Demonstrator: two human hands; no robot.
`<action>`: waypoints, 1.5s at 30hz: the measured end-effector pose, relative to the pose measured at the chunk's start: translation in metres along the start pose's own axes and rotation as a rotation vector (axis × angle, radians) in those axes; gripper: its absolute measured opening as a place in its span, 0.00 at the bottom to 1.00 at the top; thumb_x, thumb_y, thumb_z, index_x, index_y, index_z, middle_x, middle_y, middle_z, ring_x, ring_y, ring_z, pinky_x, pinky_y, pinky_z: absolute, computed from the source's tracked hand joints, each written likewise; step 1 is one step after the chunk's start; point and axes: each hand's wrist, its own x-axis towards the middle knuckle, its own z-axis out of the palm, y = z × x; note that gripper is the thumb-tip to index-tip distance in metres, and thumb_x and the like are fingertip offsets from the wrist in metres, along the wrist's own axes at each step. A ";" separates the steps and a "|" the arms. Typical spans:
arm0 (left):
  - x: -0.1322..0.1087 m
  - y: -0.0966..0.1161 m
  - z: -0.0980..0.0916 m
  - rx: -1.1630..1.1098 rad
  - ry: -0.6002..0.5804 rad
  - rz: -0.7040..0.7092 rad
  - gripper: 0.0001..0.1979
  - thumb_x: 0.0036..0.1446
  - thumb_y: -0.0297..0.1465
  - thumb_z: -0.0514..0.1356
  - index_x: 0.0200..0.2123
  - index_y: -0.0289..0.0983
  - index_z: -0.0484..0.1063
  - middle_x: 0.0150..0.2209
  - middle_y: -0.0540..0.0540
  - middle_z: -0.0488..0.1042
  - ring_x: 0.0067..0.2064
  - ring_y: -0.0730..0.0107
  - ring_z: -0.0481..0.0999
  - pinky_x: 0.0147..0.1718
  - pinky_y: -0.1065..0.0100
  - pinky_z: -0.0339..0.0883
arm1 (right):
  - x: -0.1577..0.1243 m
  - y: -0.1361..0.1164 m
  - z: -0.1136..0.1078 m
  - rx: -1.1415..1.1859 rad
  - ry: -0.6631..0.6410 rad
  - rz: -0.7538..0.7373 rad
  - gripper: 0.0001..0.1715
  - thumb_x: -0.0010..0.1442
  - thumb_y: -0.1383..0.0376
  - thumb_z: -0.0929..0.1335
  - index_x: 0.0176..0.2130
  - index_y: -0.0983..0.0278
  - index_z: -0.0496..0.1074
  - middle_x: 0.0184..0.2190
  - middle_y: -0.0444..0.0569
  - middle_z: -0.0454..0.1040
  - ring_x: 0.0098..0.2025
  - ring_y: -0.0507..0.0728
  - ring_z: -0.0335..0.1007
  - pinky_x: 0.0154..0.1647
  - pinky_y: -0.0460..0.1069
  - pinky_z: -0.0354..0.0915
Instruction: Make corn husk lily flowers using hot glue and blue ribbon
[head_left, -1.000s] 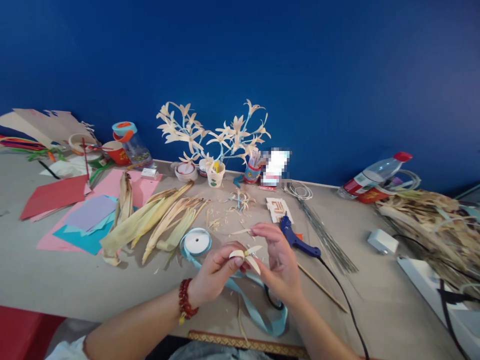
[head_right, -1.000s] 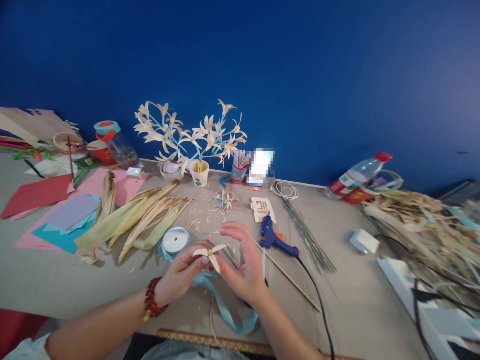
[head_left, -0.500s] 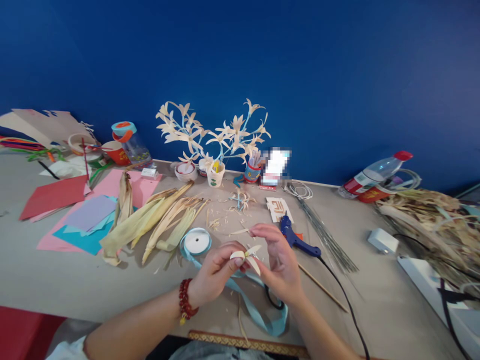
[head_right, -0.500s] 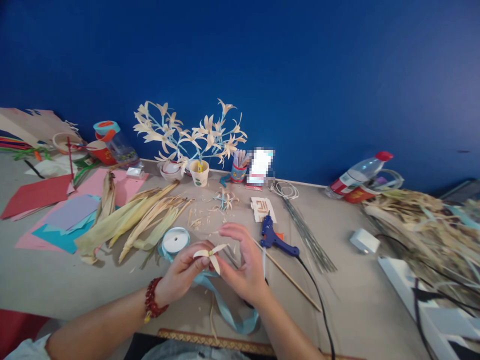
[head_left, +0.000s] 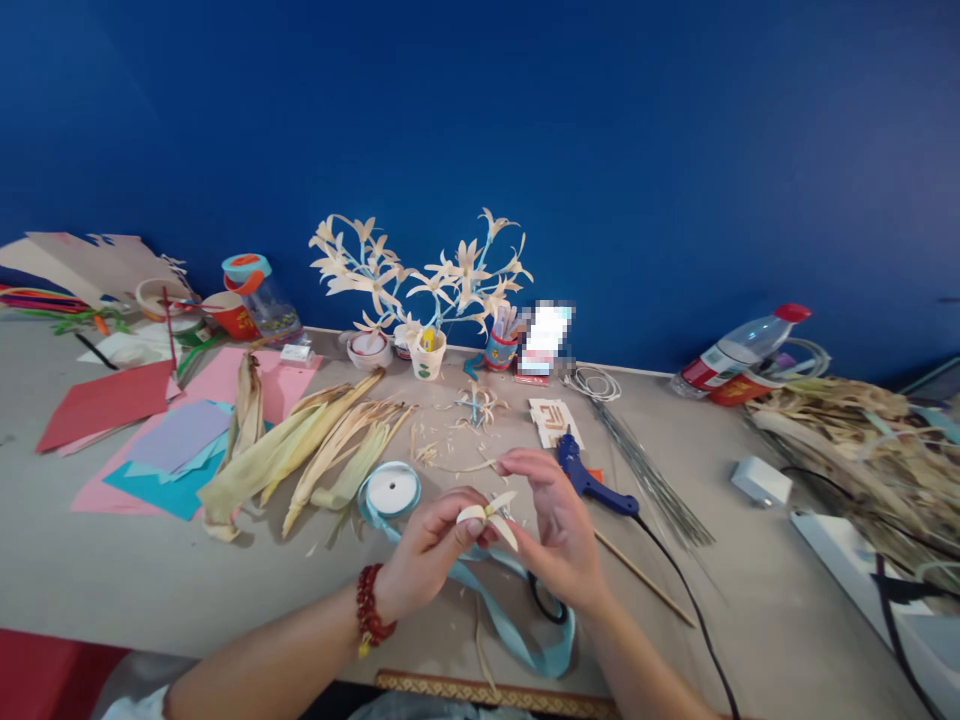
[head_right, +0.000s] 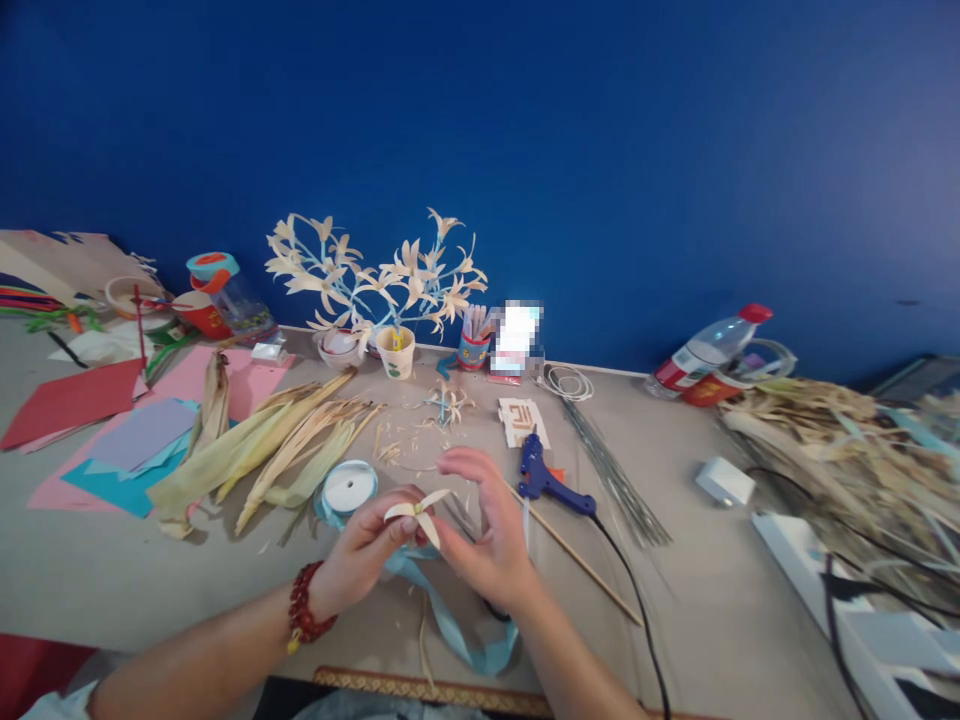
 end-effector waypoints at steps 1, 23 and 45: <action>0.000 0.000 0.000 0.003 0.014 0.006 0.14 0.65 0.34 0.54 0.31 0.34 0.74 0.32 0.45 0.70 0.35 0.68 0.70 0.36 0.69 0.64 | 0.000 0.000 -0.002 0.006 0.001 -0.003 0.22 0.58 0.65 0.70 0.53 0.58 0.68 0.49 0.54 0.68 0.54 0.64 0.65 0.57 0.63 0.62; -0.003 -0.013 -0.005 0.188 0.283 0.112 0.05 0.60 0.31 0.61 0.32 0.38 0.75 0.32 0.46 0.75 0.36 0.67 0.72 0.37 0.68 0.66 | 0.008 -0.007 -0.040 -0.027 0.274 0.087 0.06 0.63 0.65 0.67 0.41 0.61 0.74 0.45 0.54 0.71 0.50 0.61 0.68 0.48 0.55 0.69; -0.008 -0.012 0.005 0.125 0.270 -0.026 0.12 0.61 0.36 0.59 0.30 0.36 0.75 0.29 0.46 0.73 0.33 0.68 0.71 0.34 0.69 0.65 | 0.002 0.009 -0.099 -0.752 -0.281 0.200 0.08 0.64 0.62 0.65 0.35 0.59 0.74 0.33 0.47 0.76 0.34 0.58 0.74 0.35 0.52 0.69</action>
